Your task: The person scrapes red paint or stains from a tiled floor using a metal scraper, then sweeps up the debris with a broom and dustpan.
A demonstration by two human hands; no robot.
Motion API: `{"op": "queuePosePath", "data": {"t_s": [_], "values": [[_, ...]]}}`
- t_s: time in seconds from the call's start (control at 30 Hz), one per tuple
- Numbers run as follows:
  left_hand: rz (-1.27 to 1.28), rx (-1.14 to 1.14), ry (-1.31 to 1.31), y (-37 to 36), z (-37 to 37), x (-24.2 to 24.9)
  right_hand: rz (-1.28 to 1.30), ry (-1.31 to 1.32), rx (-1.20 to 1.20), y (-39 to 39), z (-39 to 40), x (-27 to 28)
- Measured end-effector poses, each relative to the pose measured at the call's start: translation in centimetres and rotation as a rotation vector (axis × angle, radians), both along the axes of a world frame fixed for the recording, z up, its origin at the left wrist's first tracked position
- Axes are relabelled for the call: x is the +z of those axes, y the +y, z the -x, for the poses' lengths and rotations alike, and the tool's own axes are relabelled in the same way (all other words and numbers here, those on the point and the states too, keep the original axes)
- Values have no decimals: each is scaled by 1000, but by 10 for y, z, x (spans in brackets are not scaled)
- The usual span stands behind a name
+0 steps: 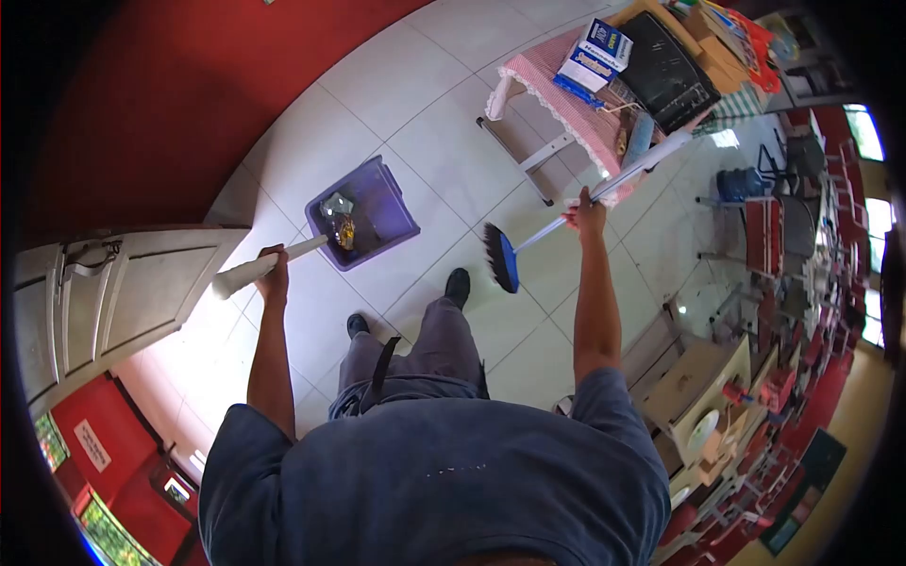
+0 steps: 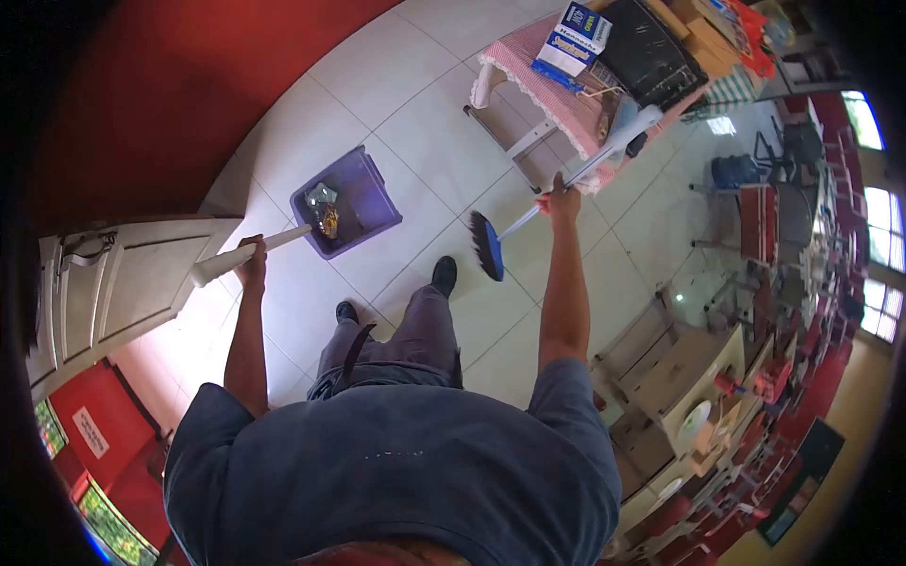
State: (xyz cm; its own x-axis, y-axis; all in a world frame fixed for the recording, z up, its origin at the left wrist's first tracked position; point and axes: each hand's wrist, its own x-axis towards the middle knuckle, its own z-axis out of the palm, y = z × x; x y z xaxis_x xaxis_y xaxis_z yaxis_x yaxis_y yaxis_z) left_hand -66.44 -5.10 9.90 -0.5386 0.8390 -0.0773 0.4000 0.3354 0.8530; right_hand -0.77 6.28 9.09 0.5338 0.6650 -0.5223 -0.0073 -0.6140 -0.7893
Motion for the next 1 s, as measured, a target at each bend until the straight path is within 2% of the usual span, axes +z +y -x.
{"op": "queuePosePath", "data": {"t_s": [0.1,0.17,0.27,0.3,0.33,0.37,0.43,0.57,0.63,0.67,0.77,0.8,0.83,0.87,0.9,0.93,1.0], "values": [[69,148,-140,4,-41,45,50,218,-18,79,-63,-28],[-15,180,-158,5,-54,50,71,187,-2,125,-84,-30],[30,217,-163,4,-55,49,5,355,-66,182,-115,-64],[51,219,-147,2,-57,52,59,498,-98,203,-136,-90],[58,218,-124,2,-66,65,20,370,150,210,-141,-93],[58,208,-105,7,-76,76,0,422,-107,229,-141,-100],[38,237,-105,7,-81,78,123,353,-213,238,-118,-70],[33,372,-173,12,-94,88,107,315,-198,246,-134,-102],[16,414,-195,10,-97,89,-131,197,-292,211,-94,-59],[14,436,-201,8,-96,87,-115,142,-327,201,-79,-54],[27,514,-254,1,-87,71,-77,-10,-412,178,-35,-84],[35,543,-276,-2,-85,65,-86,33,-296,162,-9,-88],[22,585,-287,-3,-85,60,-118,-61,-117,146,15,-123],[-57,649,-286,-1,-88,58,42,-73,111,136,61,-120],[-137,713,-282,2,-91,55,-17,215,243,116,97,-144],[-142,752,-266,2,-92,50,-34,264,460,97,166,-101],[-179,831,-285,3,-99,48,54,286,1019,72,259,-77]]}}
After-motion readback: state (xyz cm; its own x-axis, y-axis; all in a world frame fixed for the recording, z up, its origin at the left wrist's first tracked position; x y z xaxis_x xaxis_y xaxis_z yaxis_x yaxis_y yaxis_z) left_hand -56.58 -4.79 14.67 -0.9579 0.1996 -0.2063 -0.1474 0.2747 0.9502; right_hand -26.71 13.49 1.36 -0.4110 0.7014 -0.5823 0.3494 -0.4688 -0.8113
